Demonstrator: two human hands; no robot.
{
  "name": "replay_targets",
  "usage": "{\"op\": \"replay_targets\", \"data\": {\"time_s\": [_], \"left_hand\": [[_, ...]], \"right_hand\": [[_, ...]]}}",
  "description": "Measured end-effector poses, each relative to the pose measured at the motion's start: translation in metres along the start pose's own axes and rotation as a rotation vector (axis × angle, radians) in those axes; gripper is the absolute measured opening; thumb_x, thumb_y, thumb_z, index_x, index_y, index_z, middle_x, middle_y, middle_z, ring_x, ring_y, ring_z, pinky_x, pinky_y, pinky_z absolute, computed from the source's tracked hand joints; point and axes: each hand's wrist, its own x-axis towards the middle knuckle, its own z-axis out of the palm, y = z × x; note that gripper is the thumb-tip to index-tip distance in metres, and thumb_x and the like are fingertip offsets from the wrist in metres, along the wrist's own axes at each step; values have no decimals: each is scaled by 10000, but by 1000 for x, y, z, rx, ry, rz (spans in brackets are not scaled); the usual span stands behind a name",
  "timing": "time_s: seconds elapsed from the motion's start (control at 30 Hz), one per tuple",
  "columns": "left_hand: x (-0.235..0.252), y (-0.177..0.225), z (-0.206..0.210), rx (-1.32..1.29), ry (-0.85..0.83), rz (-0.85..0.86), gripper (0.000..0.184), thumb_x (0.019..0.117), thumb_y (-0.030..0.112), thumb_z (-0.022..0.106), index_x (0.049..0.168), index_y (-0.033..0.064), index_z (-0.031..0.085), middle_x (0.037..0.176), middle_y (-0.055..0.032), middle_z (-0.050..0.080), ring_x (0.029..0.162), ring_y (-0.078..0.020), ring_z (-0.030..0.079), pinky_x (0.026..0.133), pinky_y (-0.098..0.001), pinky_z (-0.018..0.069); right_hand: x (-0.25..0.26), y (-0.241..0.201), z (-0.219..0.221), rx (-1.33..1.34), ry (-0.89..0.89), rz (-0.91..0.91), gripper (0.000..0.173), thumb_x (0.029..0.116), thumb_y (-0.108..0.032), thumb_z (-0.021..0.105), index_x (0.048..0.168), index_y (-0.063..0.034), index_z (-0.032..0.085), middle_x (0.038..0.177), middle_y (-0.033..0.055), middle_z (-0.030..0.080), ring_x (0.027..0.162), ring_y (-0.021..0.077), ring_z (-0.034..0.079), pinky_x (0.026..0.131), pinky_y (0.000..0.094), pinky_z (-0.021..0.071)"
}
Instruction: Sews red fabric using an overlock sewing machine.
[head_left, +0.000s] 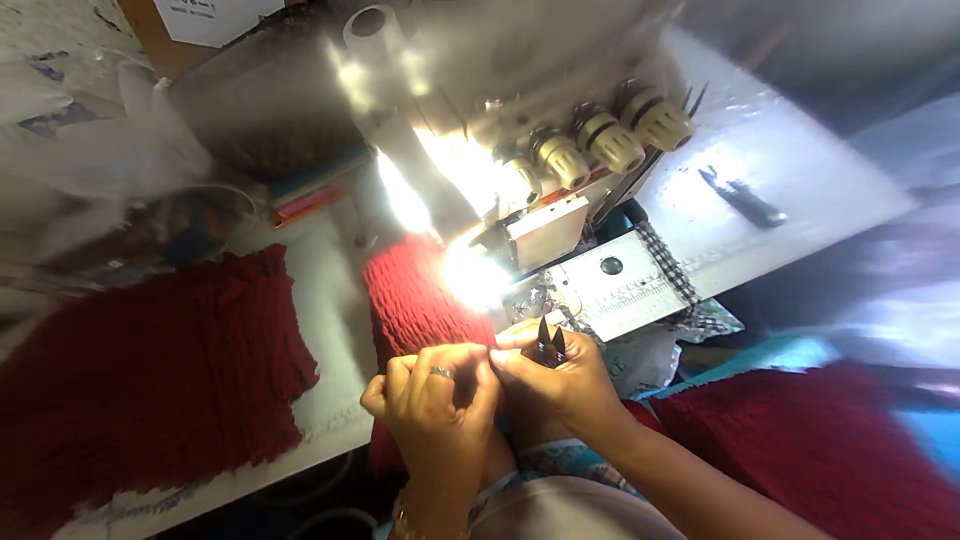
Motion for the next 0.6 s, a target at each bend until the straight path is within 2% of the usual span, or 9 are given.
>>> {"op": "replay_targets", "data": {"time_s": [0.1, 0.27, 0.53, 0.6], "left_hand": [[2, 0, -1, 28, 5, 34, 83, 840, 262, 692, 846, 208, 756, 849, 70, 721, 828, -73, 558, 882, -414, 285], [1, -1, -1, 21, -11, 38, 89, 847, 259, 682, 854, 208, 754, 863, 72, 726, 834, -73, 556, 882, -408, 281], [0, 0, 0, 24, -6, 48, 76, 847, 251, 691, 848, 213, 756, 863, 79, 724, 827, -70, 548, 875, -404, 281], [-1, -1, 1, 45, -3, 73, 84, 855, 245, 682, 849, 209, 759, 858, 66, 724, 835, -84, 552, 876, -404, 280]], "right_hand": [[0, 0, -2, -18, -18, -13, 86, 830, -42, 767, 915, -55, 776, 914, -18, 732, 816, -12, 661, 719, 125, 543], [-3, -1, -3, -19, -14, 35, 85, 834, -50, 785, 918, -63, 776, 918, -25, 746, 790, -9, 665, 720, 135, 554], [-7, 3, 0, 25, -6, 12, 115, 855, -14, 706, 946, -39, 771, 952, 0, 742, 768, -5, 648, 680, 132, 537], [-4, 2, 3, 118, -9, 63, 83, 884, -41, 679, 915, -67, 752, 905, -35, 726, 692, -35, 601, 613, 121, 495]]}}
